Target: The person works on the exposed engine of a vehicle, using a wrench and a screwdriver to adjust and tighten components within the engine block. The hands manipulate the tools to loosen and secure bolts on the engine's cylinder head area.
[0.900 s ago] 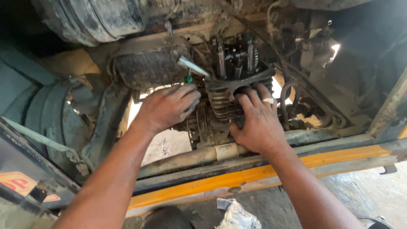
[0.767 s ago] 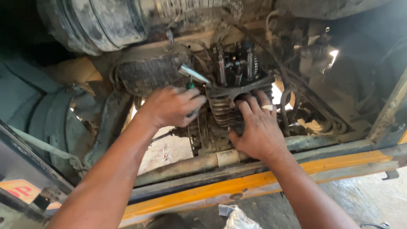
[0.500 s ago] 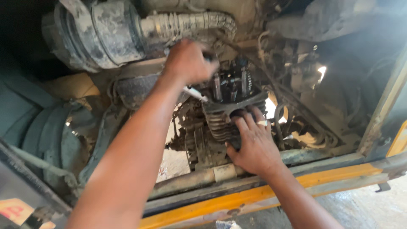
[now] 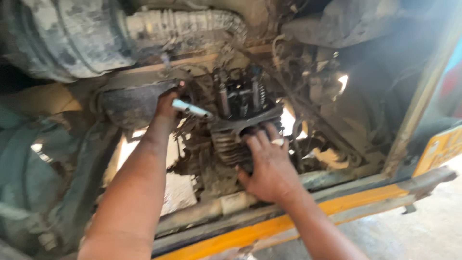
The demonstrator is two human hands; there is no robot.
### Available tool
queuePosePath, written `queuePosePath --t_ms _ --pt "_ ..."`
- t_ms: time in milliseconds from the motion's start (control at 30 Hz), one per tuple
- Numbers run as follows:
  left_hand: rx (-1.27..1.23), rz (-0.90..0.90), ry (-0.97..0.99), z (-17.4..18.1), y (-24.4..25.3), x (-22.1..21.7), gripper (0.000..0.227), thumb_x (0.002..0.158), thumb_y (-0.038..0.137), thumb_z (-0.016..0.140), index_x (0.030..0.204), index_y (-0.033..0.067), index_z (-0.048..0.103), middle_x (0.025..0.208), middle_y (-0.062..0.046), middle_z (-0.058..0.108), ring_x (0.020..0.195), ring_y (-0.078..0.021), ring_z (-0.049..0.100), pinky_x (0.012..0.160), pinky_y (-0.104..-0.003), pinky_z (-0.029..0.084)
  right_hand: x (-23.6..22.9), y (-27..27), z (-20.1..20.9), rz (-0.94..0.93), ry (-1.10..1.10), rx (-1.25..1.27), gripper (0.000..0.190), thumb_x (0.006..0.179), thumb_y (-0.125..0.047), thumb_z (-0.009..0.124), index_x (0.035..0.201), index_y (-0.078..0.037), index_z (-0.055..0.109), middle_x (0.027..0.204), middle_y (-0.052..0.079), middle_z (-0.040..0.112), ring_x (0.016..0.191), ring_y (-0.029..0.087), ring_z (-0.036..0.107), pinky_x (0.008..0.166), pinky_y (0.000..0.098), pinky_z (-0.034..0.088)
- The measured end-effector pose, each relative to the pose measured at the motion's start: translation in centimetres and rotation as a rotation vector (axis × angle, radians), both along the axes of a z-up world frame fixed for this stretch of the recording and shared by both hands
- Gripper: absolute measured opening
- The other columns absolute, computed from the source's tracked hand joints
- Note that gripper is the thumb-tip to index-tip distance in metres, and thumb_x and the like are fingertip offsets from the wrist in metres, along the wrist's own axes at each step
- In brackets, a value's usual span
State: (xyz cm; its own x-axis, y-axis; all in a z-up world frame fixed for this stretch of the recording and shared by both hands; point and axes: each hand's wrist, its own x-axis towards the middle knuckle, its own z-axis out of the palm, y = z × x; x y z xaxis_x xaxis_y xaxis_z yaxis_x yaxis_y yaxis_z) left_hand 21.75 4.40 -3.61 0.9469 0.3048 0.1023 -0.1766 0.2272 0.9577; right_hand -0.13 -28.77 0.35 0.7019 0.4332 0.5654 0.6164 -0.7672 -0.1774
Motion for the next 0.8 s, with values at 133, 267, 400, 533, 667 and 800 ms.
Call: queuePosePath --t_ms 133,267,400,533,667,800 --pt "0.359 0.175 0.215 -3.0 0.9 -3.2 0.068 0.103 0.063 0.05 0.105 -0.0006 0.073 0.082 -0.016 0.068 0.067 -0.0271 0.062 0.06 -0.042 0.047 -0.2 0.0 0.2 0.025 -0.03 0.051 0.07 0.068 -0.029 0.081 0.129 -0.007 0.053 0.133 0.016 0.052 0.14 0.046 0.031 0.109 0.0619 0.026" --pt "0.955 0.343 0.251 -2.6 0.7 -7.6 0.074 0.103 0.075 0.026 0.118 0.0173 0.07 0.105 -0.024 0.07 0.097 -0.0439 0.062 0.08 -0.056 0.047 -0.2 0.1 0.1 0.0 -0.01 0.023 0.073 0.068 -0.03 0.082 0.131 -0.006 0.052 0.133 0.018 0.051 0.141 0.047 0.03 0.111 0.0624 0.025" --pt "1.104 0.202 0.408 0.6 -4.3 -17.4 0.082 0.097 0.073 0.04 0.092 -0.0027 0.072 0.098 -0.03 0.075 0.099 -0.0448 0.071 0.09 -0.055 0.051 -0.3 -0.2 0.3 -0.005 0.005 0.012 0.074 0.069 -0.032 0.082 0.132 -0.008 0.052 0.132 0.019 0.051 0.141 0.046 0.03 0.113 0.061 0.026" --pt "1.348 0.225 0.318 6.1 -9.3 -24.6 0.058 0.097 0.058 0.049 0.096 0.005 0.073 0.089 -0.026 0.074 0.092 -0.0413 0.071 0.089 -0.051 0.055 -0.2 -0.2 0.2 0.009 -0.008 0.033 0.072 0.067 -0.03 0.082 0.129 -0.006 0.052 0.135 0.02 0.05 0.141 0.047 0.03 0.11 0.0605 0.026" --pt "1.614 0.287 0.076 10.3 -9.8 -22.0 0.058 0.096 0.059 0.052 0.12 0.0072 0.065 0.103 -0.024 0.069 0.092 -0.0471 0.068 0.088 -0.057 0.052 -0.5 -0.1 0.2 0.031 -0.047 0.07 0.07 0.067 -0.028 0.082 0.128 -0.007 0.053 0.133 0.018 0.052 0.142 0.046 0.032 0.111 0.0589 0.027" --pt "1.806 0.737 -0.811 12.9 -9.7 -19.2 0.057 0.105 0.056 0.044 0.124 0.0035 0.052 0.122 -0.027 0.07 0.108 -0.0436 0.069 0.092 -0.052 0.056 -0.6 -0.1 0.0 0.034 -0.049 0.085 0.067 0.067 -0.027 0.081 0.125 -0.007 0.055 0.133 0.017 0.053 0.142 0.045 0.032 0.11 0.0586 0.028"
